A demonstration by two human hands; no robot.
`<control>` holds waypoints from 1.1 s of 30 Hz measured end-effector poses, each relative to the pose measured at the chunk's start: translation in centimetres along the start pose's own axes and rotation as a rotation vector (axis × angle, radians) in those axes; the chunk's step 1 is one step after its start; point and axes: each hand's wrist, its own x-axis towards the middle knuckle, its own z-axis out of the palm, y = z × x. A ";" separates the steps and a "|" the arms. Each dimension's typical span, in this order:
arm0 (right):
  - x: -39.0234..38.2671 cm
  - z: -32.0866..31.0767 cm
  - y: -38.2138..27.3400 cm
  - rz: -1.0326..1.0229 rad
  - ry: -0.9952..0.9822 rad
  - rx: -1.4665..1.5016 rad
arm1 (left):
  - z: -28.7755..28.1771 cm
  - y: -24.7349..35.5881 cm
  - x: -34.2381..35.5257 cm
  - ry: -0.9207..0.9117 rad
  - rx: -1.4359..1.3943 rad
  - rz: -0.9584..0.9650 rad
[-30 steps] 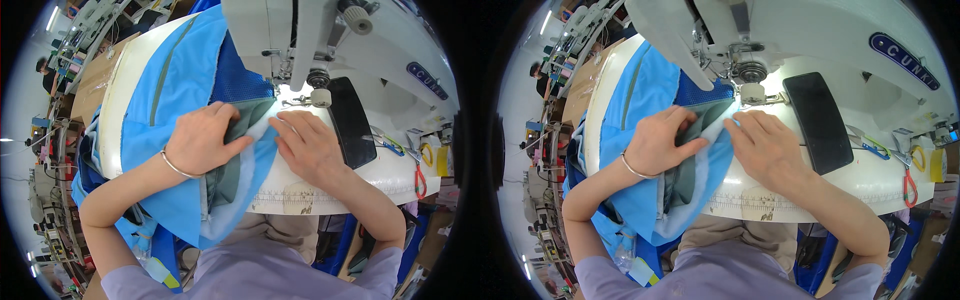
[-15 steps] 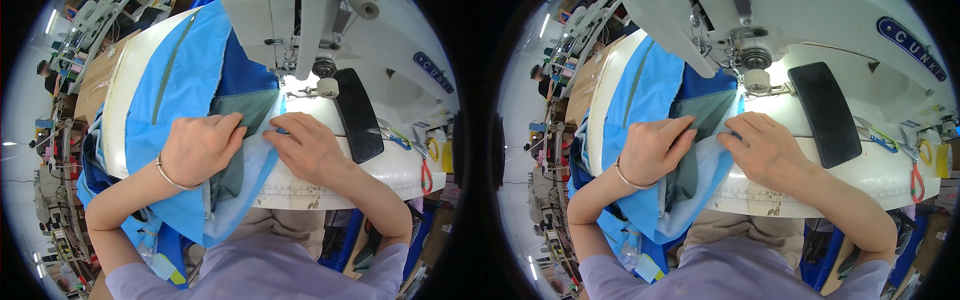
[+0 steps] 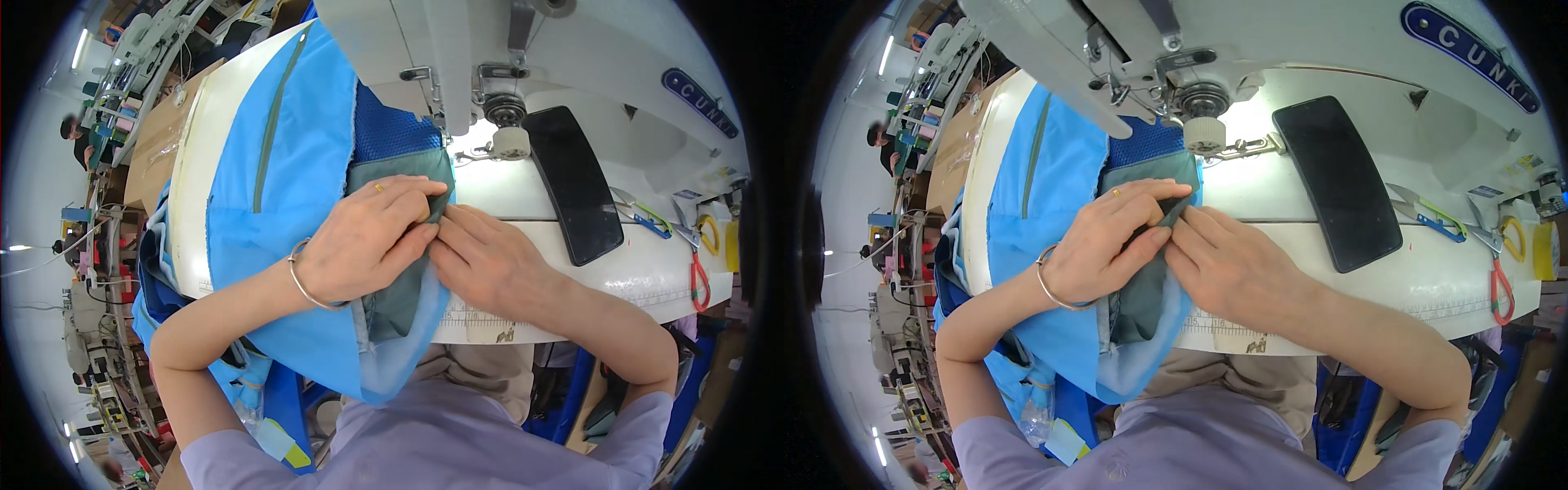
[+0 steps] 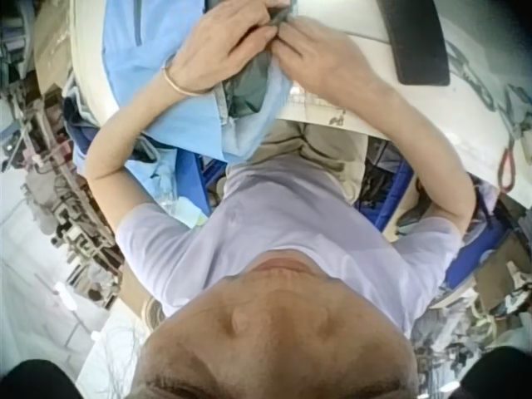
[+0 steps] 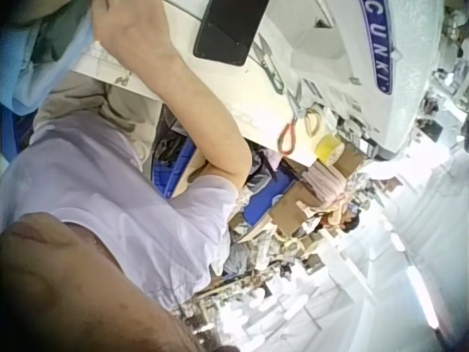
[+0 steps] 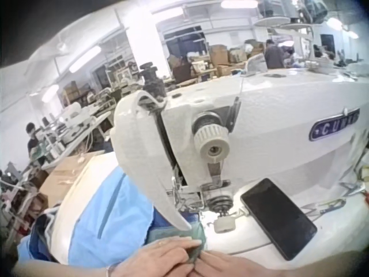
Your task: The person sews a blue and green fabric bag using a sewing machine. They align the edges of the bag, guide it under the needle, and sew along the seams. The person repeatedly adjusts the fabric and checks the stitching throughout the process.
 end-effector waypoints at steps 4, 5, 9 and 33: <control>-0.5 -0.5 -0.6 -0.022 -0.004 -0.007 | -0.2 -0.3 0.0 -0.012 -0.094 -0.057; -0.4 -0.6 -0.7 -0.025 -0.004 -0.029 | -0.1 -0.4 0.1 -0.001 -0.116 -0.071; -0.2 -0.5 -0.6 -0.058 -0.035 -0.037 | 0.1 -1.5 0.3 0.025 -0.095 -0.007; 1.2 -0.6 -0.6 0.139 -0.213 0.046 | -1.7 -7.2 3.3 -0.051 0.361 0.401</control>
